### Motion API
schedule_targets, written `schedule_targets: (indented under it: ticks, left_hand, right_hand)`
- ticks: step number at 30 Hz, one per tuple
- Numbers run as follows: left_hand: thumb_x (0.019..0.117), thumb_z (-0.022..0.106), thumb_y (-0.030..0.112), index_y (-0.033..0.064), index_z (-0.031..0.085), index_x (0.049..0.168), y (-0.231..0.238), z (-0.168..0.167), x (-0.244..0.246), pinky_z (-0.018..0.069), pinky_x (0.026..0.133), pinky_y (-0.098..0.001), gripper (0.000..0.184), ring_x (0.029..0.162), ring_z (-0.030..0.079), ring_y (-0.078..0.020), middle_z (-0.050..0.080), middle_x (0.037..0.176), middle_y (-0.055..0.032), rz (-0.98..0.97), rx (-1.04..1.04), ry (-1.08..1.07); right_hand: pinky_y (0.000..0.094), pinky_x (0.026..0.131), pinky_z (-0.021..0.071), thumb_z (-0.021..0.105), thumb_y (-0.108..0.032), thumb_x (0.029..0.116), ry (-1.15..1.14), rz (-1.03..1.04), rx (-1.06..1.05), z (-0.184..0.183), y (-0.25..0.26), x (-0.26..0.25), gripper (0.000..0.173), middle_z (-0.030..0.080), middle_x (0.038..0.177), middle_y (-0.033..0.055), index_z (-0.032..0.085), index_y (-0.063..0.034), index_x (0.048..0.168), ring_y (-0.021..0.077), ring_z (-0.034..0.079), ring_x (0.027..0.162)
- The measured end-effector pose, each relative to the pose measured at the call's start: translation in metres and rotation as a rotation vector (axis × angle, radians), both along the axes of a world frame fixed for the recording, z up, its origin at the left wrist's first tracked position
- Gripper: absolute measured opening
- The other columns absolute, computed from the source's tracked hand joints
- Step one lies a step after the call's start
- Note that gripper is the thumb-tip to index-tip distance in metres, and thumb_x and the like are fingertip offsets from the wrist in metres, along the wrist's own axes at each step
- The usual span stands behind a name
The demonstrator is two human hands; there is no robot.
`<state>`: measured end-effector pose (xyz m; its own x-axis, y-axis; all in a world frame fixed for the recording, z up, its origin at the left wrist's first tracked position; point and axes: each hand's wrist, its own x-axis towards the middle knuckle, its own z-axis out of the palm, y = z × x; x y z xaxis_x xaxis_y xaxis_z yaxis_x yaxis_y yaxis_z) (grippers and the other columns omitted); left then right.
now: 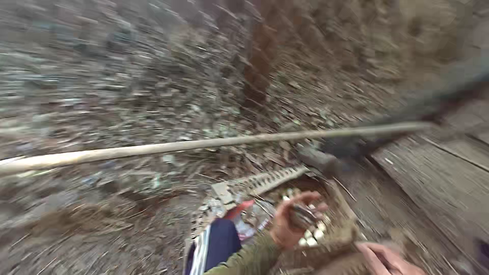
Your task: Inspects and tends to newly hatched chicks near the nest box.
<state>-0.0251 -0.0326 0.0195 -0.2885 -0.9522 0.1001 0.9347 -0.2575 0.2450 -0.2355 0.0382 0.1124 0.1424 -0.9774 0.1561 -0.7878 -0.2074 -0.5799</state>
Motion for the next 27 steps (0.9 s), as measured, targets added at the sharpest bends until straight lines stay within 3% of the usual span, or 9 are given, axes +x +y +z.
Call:
schedule_targets:
  ticks: [2, 4, 8, 10, 12, 15, 19, 21, 27]
  left_hand:
    - [0.0965, 0.053, 0.044, 0.0097, 0.068, 0.127, -0.013, -0.013, -0.023, 0.0577, 0.095, -0.0464, 0.048, 0.121, 0.066, -0.0340, 0.064, 0.137, -0.0165, -0.110, 0.022, 0.101]
    - [0.0976, 0.052, 0.047, 0.0101, 0.067, 0.129, -0.019, -0.010, -0.036, 0.0567, 0.097, -0.0477, 0.051, 0.122, 0.065, -0.0352, 0.064, 0.137, -0.0169, -0.151, 0.069, 0.096]
    - [0.1022, 0.037, 0.053, 0.0092, 0.063, 0.133, -0.019, -0.024, -0.051, 0.0571, 0.097, -0.0495, 0.059, 0.122, 0.065, -0.0373, 0.064, 0.136, -0.0190, -0.198, 0.144, 0.062]
    - [0.1012, 0.039, 0.057, 0.0114, 0.064, 0.134, -0.016, -0.038, -0.055, 0.0565, 0.097, -0.0496, 0.061, 0.124, 0.064, -0.0372, 0.063, 0.138, -0.0186, -0.225, 0.133, 0.040]
    - [0.1016, 0.037, 0.058, 0.0115, 0.064, 0.133, -0.015, -0.043, -0.059, 0.0570, 0.096, -0.0501, 0.062, 0.123, 0.064, -0.0372, 0.064, 0.136, -0.0183, -0.233, 0.143, 0.013]
    - [0.1019, 0.036, 0.058, 0.0132, 0.064, 0.133, -0.019, -0.043, -0.062, 0.0573, 0.096, -0.0489, 0.061, 0.121, 0.066, -0.0343, 0.066, 0.136, -0.0149, -0.255, 0.119, -0.032]
    - [0.0969, 0.047, 0.061, 0.0171, 0.066, 0.134, -0.019, -0.047, -0.065, 0.0551, 0.100, -0.0489, 0.061, 0.127, 0.063, -0.0315, 0.064, 0.139, -0.0120, -0.346, 0.055, -0.062]
    - [0.0945, 0.050, 0.063, 0.0197, 0.067, 0.135, -0.014, -0.047, -0.070, 0.0536, 0.102, -0.0493, 0.062, 0.130, 0.061, -0.0312, 0.063, 0.141, -0.0111, -0.412, 0.037, -0.057]
    - [0.0923, 0.052, 0.066, 0.0213, 0.059, 0.145, 0.005, -0.043, -0.085, 0.0507, 0.106, -0.0517, 0.070, 0.136, 0.054, -0.0370, 0.055, 0.150, -0.0165, -0.590, -0.013, 0.080]
  right_hand:
    - [0.0277, 0.067, 0.0572, 0.059, -0.017, 0.1023, 0.021, -0.148, -0.096, -0.014, 0.010, -0.006, 0.027, 0.073, 0.080, 0.0144, 0.074, 0.0048, 0.101, 0.0111, 0.067, 0.067]
    - [0.0235, 0.060, 0.0556, 0.055, -0.021, 0.1028, 0.041, -0.215, -0.180, -0.027, 0.012, -0.020, 0.028, 0.070, 0.074, 0.0084, 0.074, 0.0002, 0.102, 0.0073, 0.064, 0.061]
    - [0.0219, 0.082, 0.0574, 0.053, -0.014, 0.1016, 0.031, -0.247, -0.194, -0.020, 0.025, -0.050, 0.025, 0.073, 0.099, 0.0109, 0.074, -0.0021, 0.111, 0.0095, 0.069, 0.087]
    - [0.0169, 0.082, 0.0562, 0.060, -0.015, 0.1005, -0.004, -0.306, -0.246, -0.017, 0.036, -0.062, 0.021, 0.072, 0.099, 0.0093, 0.074, -0.0019, 0.107, 0.0052, 0.068, 0.088]
    - [0.0135, 0.073, 0.0550, 0.067, -0.020, 0.0978, -0.020, -0.361, -0.263, -0.013, 0.047, -0.069, 0.018, 0.072, 0.090, 0.0055, 0.074, -0.0029, 0.099, 0.0006, 0.066, 0.078]
    - [0.0178, 0.068, 0.0553, 0.066, -0.024, 0.0990, 0.025, -0.363, -0.258, -0.011, 0.057, -0.069, 0.024, 0.072, 0.082, 0.0075, 0.073, -0.0019, 0.093, 0.0061, 0.066, 0.070]
    - [0.0308, 0.080, 0.0622, 0.057, -0.012, 0.1030, 0.045, -0.336, -0.236, -0.019, 0.058, -0.054, 0.023, 0.076, 0.097, 0.0134, 0.074, 0.0017, 0.109, 0.0184, 0.075, 0.085]
    - [0.0348, 0.081, 0.0625, 0.057, -0.006, 0.0999, 0.063, -0.334, -0.237, -0.024, 0.056, -0.043, 0.022, 0.075, 0.100, 0.0152, 0.073, 0.0005, 0.114, 0.0228, 0.075, 0.087]
    - [0.0333, 0.079, 0.0600, 0.060, -0.017, 0.0993, 0.098, -0.307, -0.258, -0.037, 0.051, -0.020, 0.025, 0.072, 0.095, 0.0105, 0.075, -0.0047, 0.114, 0.0204, 0.070, 0.088]
